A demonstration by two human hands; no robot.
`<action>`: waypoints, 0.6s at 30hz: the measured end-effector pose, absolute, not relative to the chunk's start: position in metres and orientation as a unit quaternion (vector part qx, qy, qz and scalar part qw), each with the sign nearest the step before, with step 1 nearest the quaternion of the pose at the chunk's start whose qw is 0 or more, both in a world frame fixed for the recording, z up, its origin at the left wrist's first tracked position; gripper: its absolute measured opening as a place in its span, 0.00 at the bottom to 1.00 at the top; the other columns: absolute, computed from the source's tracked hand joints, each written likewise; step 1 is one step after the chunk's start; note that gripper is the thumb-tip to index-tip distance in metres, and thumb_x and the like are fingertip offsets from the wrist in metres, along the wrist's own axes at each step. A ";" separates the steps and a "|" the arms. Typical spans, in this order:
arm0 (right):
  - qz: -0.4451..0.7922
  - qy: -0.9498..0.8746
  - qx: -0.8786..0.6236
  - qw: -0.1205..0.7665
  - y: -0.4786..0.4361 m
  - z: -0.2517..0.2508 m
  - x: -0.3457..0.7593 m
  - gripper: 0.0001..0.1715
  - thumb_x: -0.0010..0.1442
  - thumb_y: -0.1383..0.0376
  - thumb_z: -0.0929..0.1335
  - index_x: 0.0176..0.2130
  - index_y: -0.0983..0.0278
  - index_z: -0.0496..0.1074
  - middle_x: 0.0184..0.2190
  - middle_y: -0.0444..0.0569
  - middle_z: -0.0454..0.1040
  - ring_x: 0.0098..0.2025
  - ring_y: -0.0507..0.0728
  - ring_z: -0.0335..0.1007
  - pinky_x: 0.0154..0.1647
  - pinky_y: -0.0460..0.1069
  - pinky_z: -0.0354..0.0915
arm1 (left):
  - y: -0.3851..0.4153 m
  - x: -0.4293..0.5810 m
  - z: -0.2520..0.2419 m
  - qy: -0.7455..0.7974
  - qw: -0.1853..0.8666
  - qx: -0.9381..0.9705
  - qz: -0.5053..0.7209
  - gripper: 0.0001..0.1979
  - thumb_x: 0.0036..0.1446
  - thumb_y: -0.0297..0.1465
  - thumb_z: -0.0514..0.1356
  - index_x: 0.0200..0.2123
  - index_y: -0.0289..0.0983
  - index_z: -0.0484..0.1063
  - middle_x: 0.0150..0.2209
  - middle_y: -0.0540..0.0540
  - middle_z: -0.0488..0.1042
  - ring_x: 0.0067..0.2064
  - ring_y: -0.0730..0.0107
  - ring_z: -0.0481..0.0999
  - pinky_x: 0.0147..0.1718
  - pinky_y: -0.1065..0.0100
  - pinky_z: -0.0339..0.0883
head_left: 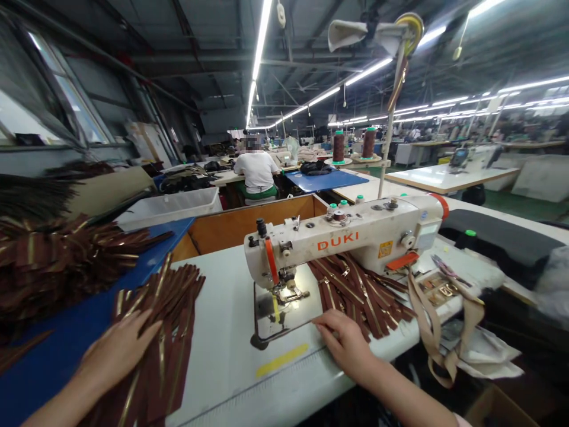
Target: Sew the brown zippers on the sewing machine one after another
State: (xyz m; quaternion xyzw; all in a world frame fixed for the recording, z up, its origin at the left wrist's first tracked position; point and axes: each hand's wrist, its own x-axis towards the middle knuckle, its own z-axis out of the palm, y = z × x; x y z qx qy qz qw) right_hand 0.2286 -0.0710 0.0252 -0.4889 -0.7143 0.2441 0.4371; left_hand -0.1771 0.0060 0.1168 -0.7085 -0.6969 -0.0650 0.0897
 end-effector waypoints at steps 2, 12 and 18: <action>0.163 -0.724 -0.532 0.408 -0.065 0.034 0.245 0.12 0.63 0.67 0.61 0.38 0.64 0.72 0.34 0.50 0.74 0.39 0.57 0.68 0.42 0.50 0.63 | -0.005 -0.172 0.090 -0.695 0.154 -0.701 -0.047 0.19 0.58 0.33 0.45 0.39 0.32 0.74 0.47 0.39 0.76 0.54 0.54 0.71 0.53 0.58 0.61; 0.015 -0.704 -0.697 0.137 -0.005 0.068 0.268 0.14 0.55 0.77 0.60 0.36 0.70 0.72 0.39 0.63 0.74 0.43 0.65 0.69 0.41 0.53 0.62 | -0.052 -0.129 0.026 -0.556 0.151 -0.791 -0.207 0.21 0.56 0.42 0.50 0.47 0.41 0.73 0.55 0.43 0.71 0.57 0.52 0.67 0.56 0.55 0.60; 0.070 -0.688 -0.700 0.178 0.010 0.077 0.280 0.09 0.53 0.73 0.64 0.35 0.65 0.72 0.33 0.52 0.76 0.36 0.58 0.71 0.34 0.48 0.60 | -0.082 -0.102 0.008 -0.487 0.048 -0.829 -0.271 0.18 0.56 0.41 0.55 0.49 0.46 0.73 0.55 0.45 0.71 0.54 0.53 0.72 0.52 0.55 0.67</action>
